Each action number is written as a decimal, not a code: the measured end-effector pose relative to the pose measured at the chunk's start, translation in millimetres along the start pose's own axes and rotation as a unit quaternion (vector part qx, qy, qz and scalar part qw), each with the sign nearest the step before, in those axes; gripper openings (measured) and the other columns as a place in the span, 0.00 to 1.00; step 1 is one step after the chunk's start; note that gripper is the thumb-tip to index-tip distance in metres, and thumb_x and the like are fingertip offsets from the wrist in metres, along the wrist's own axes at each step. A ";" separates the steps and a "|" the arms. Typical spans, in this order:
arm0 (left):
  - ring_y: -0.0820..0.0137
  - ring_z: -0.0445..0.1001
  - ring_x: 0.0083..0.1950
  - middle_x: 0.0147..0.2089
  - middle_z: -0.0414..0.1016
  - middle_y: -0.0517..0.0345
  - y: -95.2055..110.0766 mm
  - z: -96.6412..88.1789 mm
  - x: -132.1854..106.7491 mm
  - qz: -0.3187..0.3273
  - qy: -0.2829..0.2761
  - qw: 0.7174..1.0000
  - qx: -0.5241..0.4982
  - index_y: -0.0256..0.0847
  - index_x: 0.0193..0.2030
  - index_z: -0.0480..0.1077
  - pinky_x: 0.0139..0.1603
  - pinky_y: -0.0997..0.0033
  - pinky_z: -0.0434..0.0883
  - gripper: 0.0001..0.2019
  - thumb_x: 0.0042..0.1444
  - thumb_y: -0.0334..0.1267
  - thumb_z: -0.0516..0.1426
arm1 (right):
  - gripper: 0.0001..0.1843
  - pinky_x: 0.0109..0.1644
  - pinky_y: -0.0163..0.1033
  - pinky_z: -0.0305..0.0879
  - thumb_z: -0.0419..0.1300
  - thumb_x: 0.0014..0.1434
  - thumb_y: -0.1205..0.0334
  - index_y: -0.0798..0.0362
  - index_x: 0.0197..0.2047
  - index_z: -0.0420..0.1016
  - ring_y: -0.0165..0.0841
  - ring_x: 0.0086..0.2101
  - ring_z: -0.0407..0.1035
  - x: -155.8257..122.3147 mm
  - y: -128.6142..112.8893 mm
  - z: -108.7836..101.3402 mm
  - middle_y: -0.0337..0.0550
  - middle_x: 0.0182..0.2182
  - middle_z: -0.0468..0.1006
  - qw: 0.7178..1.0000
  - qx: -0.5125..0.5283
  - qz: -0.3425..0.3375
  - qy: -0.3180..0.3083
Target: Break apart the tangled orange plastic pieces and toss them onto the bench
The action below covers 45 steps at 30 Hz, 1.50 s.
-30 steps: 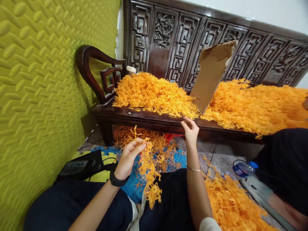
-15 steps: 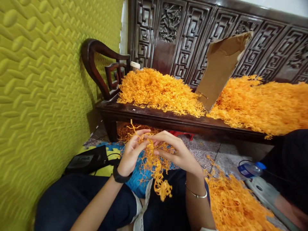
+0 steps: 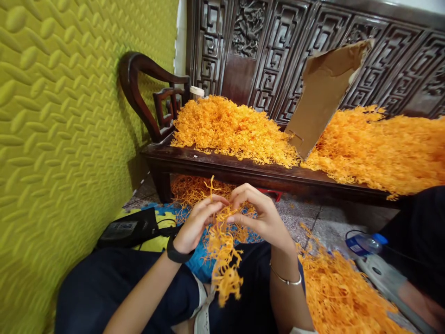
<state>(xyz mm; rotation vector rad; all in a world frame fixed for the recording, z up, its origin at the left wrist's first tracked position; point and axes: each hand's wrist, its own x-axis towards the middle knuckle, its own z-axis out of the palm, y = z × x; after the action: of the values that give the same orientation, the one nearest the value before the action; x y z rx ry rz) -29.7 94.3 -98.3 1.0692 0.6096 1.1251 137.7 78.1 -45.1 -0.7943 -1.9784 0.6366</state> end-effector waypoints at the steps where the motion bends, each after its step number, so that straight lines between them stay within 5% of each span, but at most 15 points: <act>1: 0.68 0.71 0.39 0.41 0.74 0.56 0.8 -0.3 -1.1 0.009 -0.008 1.000 0.010 0.44 0.39 0.75 0.31 0.75 0.68 0.12 0.54 0.47 0.56 | 0.07 0.43 0.37 0.64 0.62 0.54 0.60 0.51 0.31 0.68 0.30 0.37 0.67 -0.6 0.0 0.5 0.40 0.34 0.70 1.000 -0.001 0.007 0.001; 3: 0.64 0.71 0.45 0.44 0.73 0.55 1.8 -0.4 -3.7 0.029 -0.027 0.998 0.047 0.44 0.43 0.73 0.39 0.71 0.69 0.16 0.51 0.48 0.59 | 0.07 0.40 0.35 0.63 0.62 0.55 0.61 0.51 0.31 0.67 0.29 0.34 0.67 -2.0 0.3 2.2 0.38 0.31 0.72 0.999 -0.023 0.024 0.003; 6: 0.63 0.70 0.50 0.47 0.72 0.56 1.6 1.6 -6.8 0.049 -0.036 0.991 0.123 0.46 0.47 0.68 0.48 0.69 0.67 0.26 0.38 0.34 0.68 | 0.04 0.37 0.33 0.62 0.61 0.56 0.63 0.52 0.32 0.68 0.28 0.31 0.67 -3.6 0.1 5.5 0.37 0.29 0.72 0.997 -0.064 0.031 0.009; 9: 0.64 0.70 0.51 0.47 0.73 0.57 0.6 5.1 -7.3 0.079 0.005 0.985 0.151 0.45 0.45 0.69 0.50 0.69 0.67 0.22 0.41 0.28 0.64 | 0.02 0.38 0.33 0.62 0.59 0.58 0.64 0.51 0.36 0.71 0.28 0.32 0.68 -3.2 -0.5 6.3 0.38 0.31 0.74 0.998 -0.056 0.033 0.024; 13: 0.69 0.74 0.34 0.33 0.75 0.59 1.2 8.4 -5.5 0.053 0.005 0.992 0.113 0.40 0.40 0.71 0.38 0.71 0.71 0.09 0.50 0.35 0.59 | 0.06 0.38 0.34 0.63 0.60 0.57 0.64 0.50 0.40 0.74 0.28 0.32 0.67 -2.5 2.0 2.9 0.38 0.32 0.74 0.995 -0.012 0.066 0.074; 17: 0.75 0.67 0.18 0.24 0.71 0.62 -0.3 8.3 -4.2 -0.006 -0.030 0.998 0.061 0.38 0.38 0.70 0.20 0.75 0.67 0.10 0.54 0.42 0.57 | 0.09 0.37 0.34 0.62 0.60 0.57 0.63 0.50 0.43 0.75 0.28 0.32 0.66 -4.2 6.9 0.7 0.38 0.32 0.74 0.989 0.037 0.112 0.083; 21: 0.76 0.65 0.16 0.22 0.70 0.63 -2.0 5.8 -3.8 -0.012 0.000 0.999 0.046 0.37 0.40 0.70 0.15 0.77 0.64 0.13 0.53 0.44 0.58 | 0.12 0.36 0.34 0.61 0.59 0.57 0.61 0.50 0.45 0.74 0.27 0.31 0.65 -4.2 8.1 1.1 0.38 0.30 0.72 0.989 0.047 0.132 0.046; 26: 0.77 0.63 0.17 0.19 0.65 0.66 0.9 5.6 -3.0 -0.012 0.035 0.998 0.059 0.37 0.31 0.68 0.17 0.79 0.61 0.13 0.50 0.46 0.60 | 0.07 0.33 0.34 0.60 0.62 0.54 0.60 0.52 0.37 0.75 0.26 0.28 0.64 -0.6 7.2 -0.4 0.36 0.26 0.70 0.993 0.007 0.121 -0.005; 30: 0.78 0.59 0.19 0.19 0.62 0.68 1.6 11.5 -3.0 -0.009 0.020 0.995 0.094 0.38 0.31 0.68 0.20 0.78 0.58 0.13 0.50 0.46 0.60 | 0.06 0.37 0.35 0.61 0.60 0.56 0.63 0.53 0.27 0.71 0.27 0.31 0.65 -0.1 9.8 -2.4 0.38 0.28 0.71 0.995 0.007 0.081 0.051; 38: 0.78 0.53 0.21 0.20 0.56 0.66 -4.1 14.6 -7.5 0.032 0.035 0.985 0.166 0.36 0.31 0.74 0.20 0.76 0.50 0.14 0.55 0.45 0.56 | 0.06 0.35 0.37 0.61 0.58 0.55 0.68 0.53 0.26 0.69 0.29 0.30 0.65 8.1 22.1 18.0 0.38 0.26 0.70 0.978 -0.010 0.058 0.201; 40: 0.79 0.51 0.19 0.18 0.52 0.67 -6.5 14.8 -10.3 0.010 0.036 0.988 0.151 0.36 0.32 0.75 0.19 0.76 0.48 0.14 0.55 0.45 0.56 | 0.06 0.35 0.38 0.62 0.57 0.56 0.67 0.54 0.27 0.70 0.30 0.30 0.66 7.2 30.6 9.8 0.40 0.27 0.71 0.943 -0.051 0.059 0.324; 43: 0.80 0.50 0.18 0.17 0.52 0.67 -10.0 19.1 -13.6 -0.009 0.025 0.991 0.129 0.35 0.29 0.75 0.18 0.76 0.46 0.14 0.54 0.45 0.57 | 0.03 0.33 0.42 0.64 0.61 0.53 0.65 0.53 0.27 0.72 0.32 0.27 0.67 -16.3 42.0 -31.6 0.41 0.27 0.71 0.806 -0.080 0.038 0.585; 45: 0.80 0.52 0.18 0.17 0.54 0.66 -12.6 22.2 -12.4 -0.018 0.005 0.995 0.102 0.34 0.29 0.75 0.17 0.77 0.47 0.14 0.53 0.45 0.58 | 0.01 0.36 0.45 0.65 0.61 0.52 0.65 0.49 0.30 0.72 0.34 0.29 0.68 -45.3 43.7 -72.1 0.40 0.29 0.70 0.741 -0.095 0.005 0.665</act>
<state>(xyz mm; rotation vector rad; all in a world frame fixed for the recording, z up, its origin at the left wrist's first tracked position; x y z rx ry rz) -10.2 74.0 -102.2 1.2233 0.7610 1.0530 231.2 82.8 -65.5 -0.9635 -0.6778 -0.2054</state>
